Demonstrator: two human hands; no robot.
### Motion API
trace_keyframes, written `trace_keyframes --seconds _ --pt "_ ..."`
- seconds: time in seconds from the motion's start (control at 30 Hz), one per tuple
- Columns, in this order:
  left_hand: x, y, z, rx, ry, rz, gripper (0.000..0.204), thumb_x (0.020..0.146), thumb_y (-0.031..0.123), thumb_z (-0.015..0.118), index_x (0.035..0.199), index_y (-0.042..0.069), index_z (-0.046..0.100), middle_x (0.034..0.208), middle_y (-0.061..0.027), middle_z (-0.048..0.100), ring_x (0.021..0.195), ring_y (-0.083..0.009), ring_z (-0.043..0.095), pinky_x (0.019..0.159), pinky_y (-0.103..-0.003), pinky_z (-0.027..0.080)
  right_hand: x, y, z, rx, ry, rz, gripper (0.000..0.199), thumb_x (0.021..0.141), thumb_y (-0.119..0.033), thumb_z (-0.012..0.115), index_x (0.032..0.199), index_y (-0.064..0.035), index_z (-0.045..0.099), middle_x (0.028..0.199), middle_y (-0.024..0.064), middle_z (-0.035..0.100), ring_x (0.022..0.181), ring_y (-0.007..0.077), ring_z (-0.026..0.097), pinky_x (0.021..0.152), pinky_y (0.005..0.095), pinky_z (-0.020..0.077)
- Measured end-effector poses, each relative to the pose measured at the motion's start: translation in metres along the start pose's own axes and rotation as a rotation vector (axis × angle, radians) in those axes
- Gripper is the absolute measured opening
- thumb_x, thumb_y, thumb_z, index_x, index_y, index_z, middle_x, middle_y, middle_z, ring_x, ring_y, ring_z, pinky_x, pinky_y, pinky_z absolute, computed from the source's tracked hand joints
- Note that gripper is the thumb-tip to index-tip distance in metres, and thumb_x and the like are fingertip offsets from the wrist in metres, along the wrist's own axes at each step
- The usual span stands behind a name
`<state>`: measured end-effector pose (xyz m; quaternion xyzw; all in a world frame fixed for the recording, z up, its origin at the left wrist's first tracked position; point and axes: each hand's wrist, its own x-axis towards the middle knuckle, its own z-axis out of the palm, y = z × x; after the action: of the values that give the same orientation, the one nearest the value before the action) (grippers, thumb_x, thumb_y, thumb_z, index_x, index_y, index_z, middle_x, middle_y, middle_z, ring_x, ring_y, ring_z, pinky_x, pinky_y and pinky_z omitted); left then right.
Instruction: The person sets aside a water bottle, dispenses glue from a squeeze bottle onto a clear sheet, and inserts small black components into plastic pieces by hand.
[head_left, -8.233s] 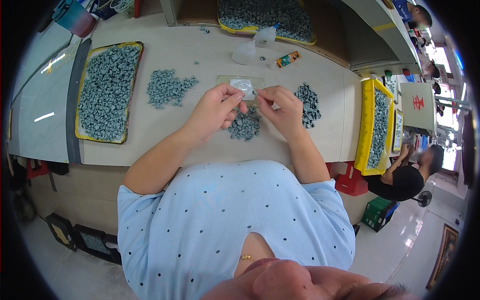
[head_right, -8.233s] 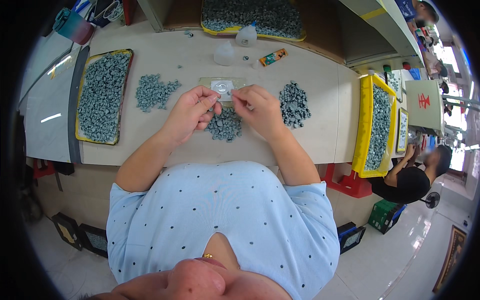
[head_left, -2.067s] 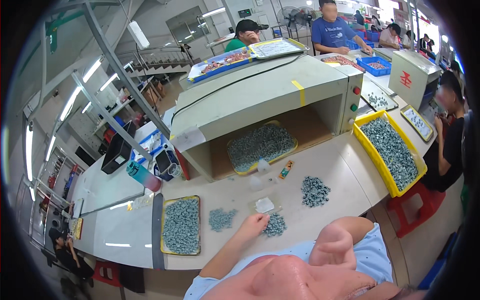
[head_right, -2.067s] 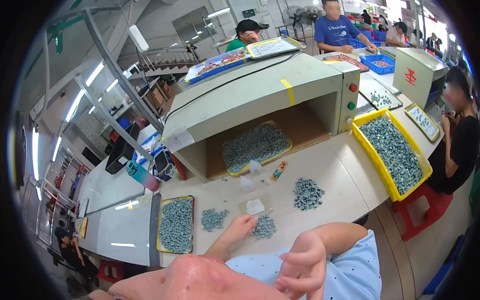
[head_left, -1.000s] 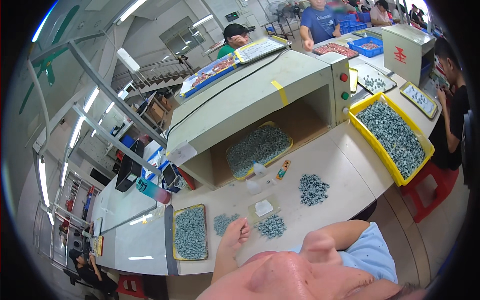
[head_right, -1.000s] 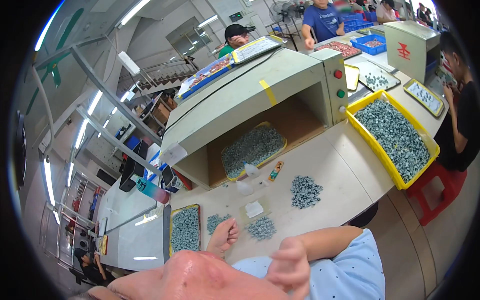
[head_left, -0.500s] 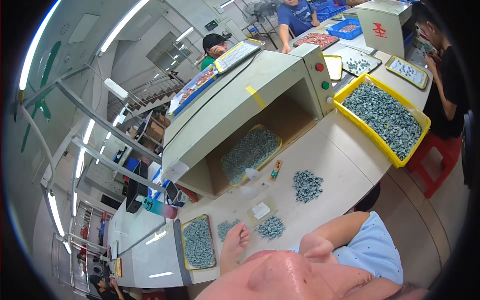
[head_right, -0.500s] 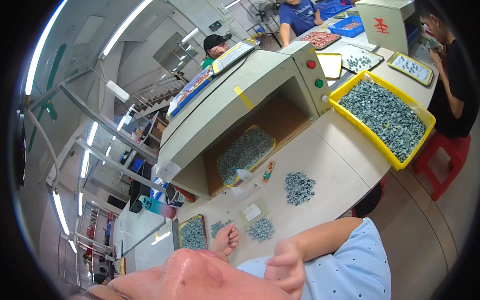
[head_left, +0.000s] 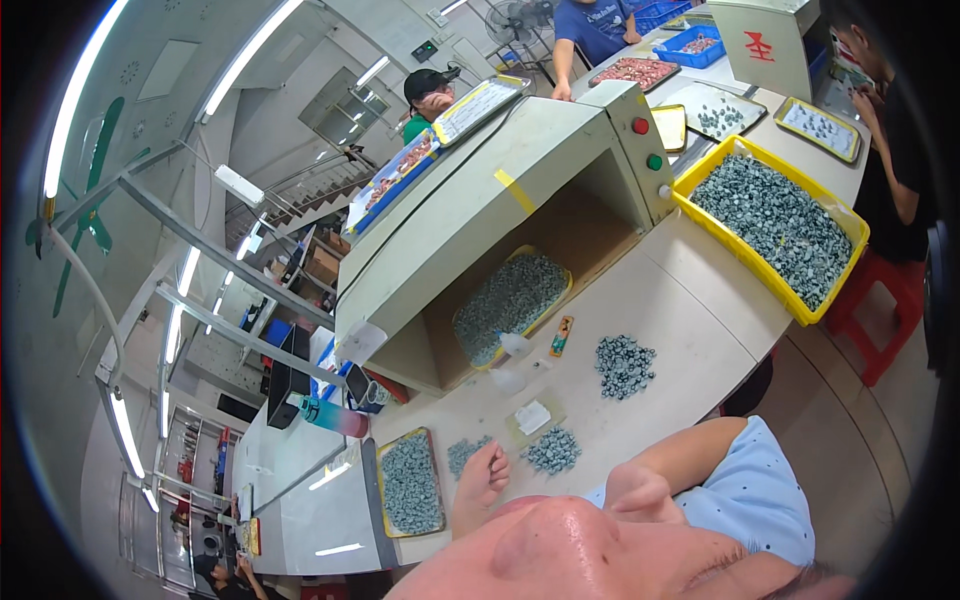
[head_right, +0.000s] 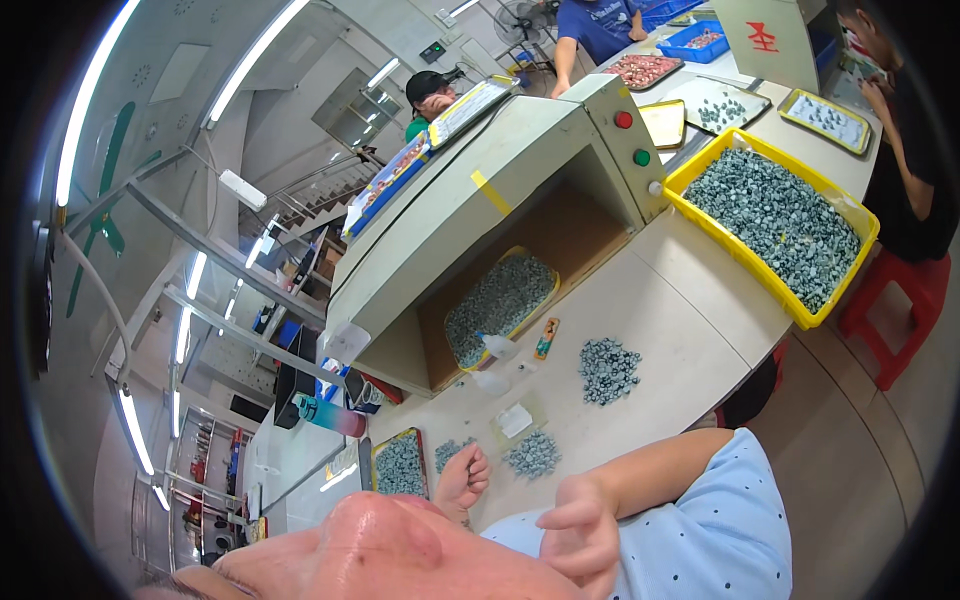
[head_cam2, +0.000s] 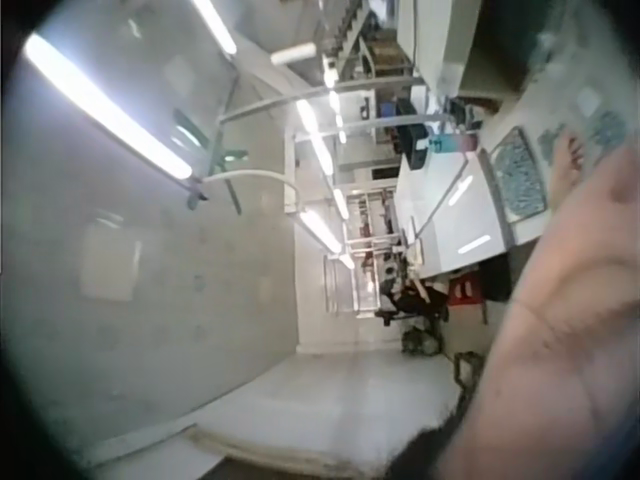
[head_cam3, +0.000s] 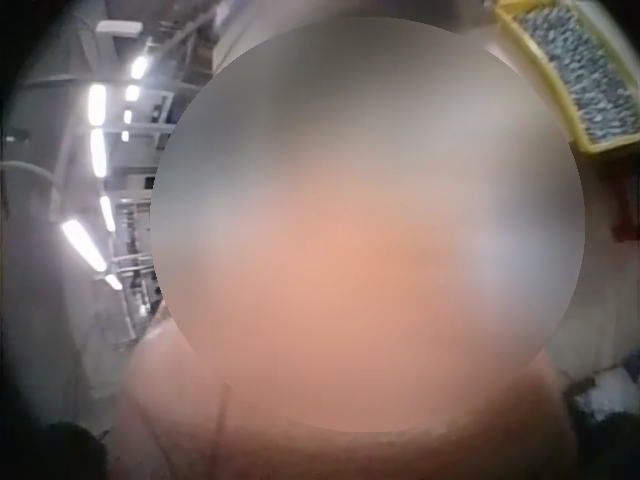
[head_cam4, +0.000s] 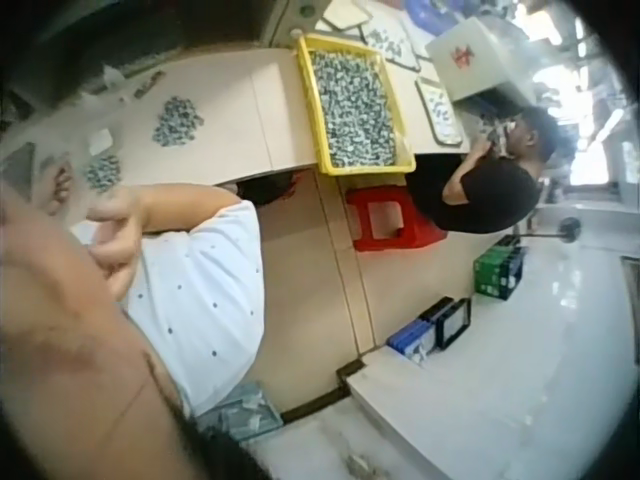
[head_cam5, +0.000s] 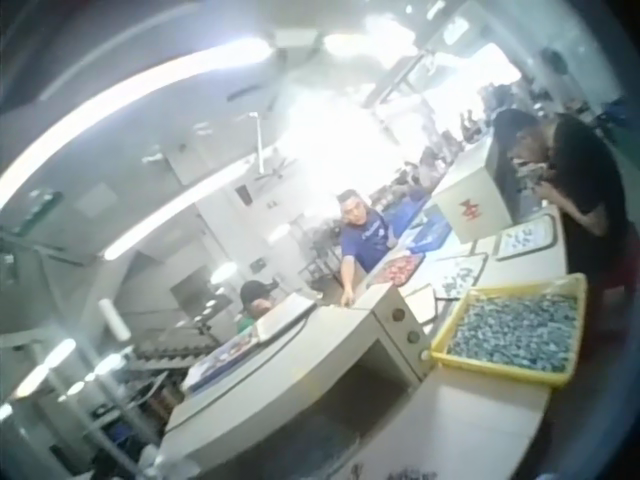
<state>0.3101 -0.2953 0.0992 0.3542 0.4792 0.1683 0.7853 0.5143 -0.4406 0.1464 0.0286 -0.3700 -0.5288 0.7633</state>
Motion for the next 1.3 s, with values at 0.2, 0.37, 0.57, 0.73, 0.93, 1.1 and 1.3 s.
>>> trace_keyframes --seconds 0.2,0.37,0.57,0.73,0.93,1.1,1.3 --pt "0.000 0.009 -0.010 0.012 0.031 0.011 0.024 0.093 0.027 0.046 0.074 0.012 0.043 0.057 0.0038 0.033 0.045 -0.0060 0.025 0.038 -0.019 0.018 0.006 -0.003 0.004 0.449 -0.516 0.367 0.017 0.082 -0.005 0.056 0.098 -0.0092 0.055 0.109 0.0008 0.051 0.097 0.0139 0.054 0.073 0.0446 0.0480" --pt "0.008 0.014 -0.032 -0.025 0.028 0.002 0.023 0.093 0.026 0.046 0.075 0.011 0.043 0.057 0.0035 0.034 0.046 -0.0061 0.027 0.038 -0.019 0.019 -0.012 0.001 0.024 0.479 -0.478 0.380 0.012 0.083 -0.009 0.055 0.095 -0.0087 0.056 0.104 0.0011 0.051 0.098 0.0134 0.052 0.068 0.0391 0.0477" --pt "0.006 0.030 -0.068 -0.032 0.021 0.051 0.022 0.093 0.025 0.047 0.076 0.011 0.044 0.057 0.0029 0.035 0.046 -0.0061 0.029 0.039 -0.019 0.020 -0.025 -0.001 0.066 0.113 -0.208 0.154 0.023 0.081 -0.004 0.052 0.101 -0.0034 0.062 0.110 0.0048 0.057 0.100 0.0150 0.055 0.071 0.0321 0.0513" --pt "0.011 0.051 -0.091 -0.028 0.012 0.068 0.022 0.093 0.025 0.047 0.076 0.011 0.044 0.057 0.0028 0.036 0.045 -0.0061 0.029 0.039 -0.019 0.020 -0.044 -0.004 0.082 0.379 -0.474 0.291 0.015 0.083 -0.008 0.056 0.097 -0.0117 0.055 0.102 -0.0021 0.050 0.093 0.0116 0.052 0.065 0.0351 0.0457" --pt "0.010 0.059 -0.122 -0.064 0.042 0.103 0.024 0.093 0.026 0.046 0.074 0.011 0.043 0.057 0.0029 0.034 0.044 -0.0063 0.025 0.038 -0.019 0.017 -0.073 -0.019 0.100 0.321 -0.363 0.243 0.019 0.082 -0.008 0.056 0.101 -0.0112 0.055 0.104 -0.0016 0.051 0.094 0.0126 0.052 0.064 0.0365 0.0446" --pt "0.009 0.068 -0.151 -0.111 -0.028 0.179 0.023 0.092 0.027 0.050 0.075 0.011 0.044 0.056 0.0035 0.034 0.045 -0.0057 0.028 0.038 -0.019 0.018 -0.079 -0.024 0.139 0.229 -0.325 0.237 0.024 0.081 -0.006 0.050 0.103 -0.0048 0.060 0.115 0.0018 0.054 0.103 0.0096 0.050 0.058 0.0289 0.0484" --pt "0.013 0.069 -0.181 -0.214 -0.019 0.205 0.024 0.091 0.028 0.050 0.074 0.012 0.044 0.056 0.0047 0.032 0.045 -0.0053 0.027 0.037 -0.019 0.017 -0.097 -0.040 0.154 0.302 -0.427 0.227 0.015 0.080 -0.011 0.057 0.095 -0.0102 0.055 0.105 -0.0021 0.048 0.091 0.0125 0.051 0.063 0.0349 0.0446"
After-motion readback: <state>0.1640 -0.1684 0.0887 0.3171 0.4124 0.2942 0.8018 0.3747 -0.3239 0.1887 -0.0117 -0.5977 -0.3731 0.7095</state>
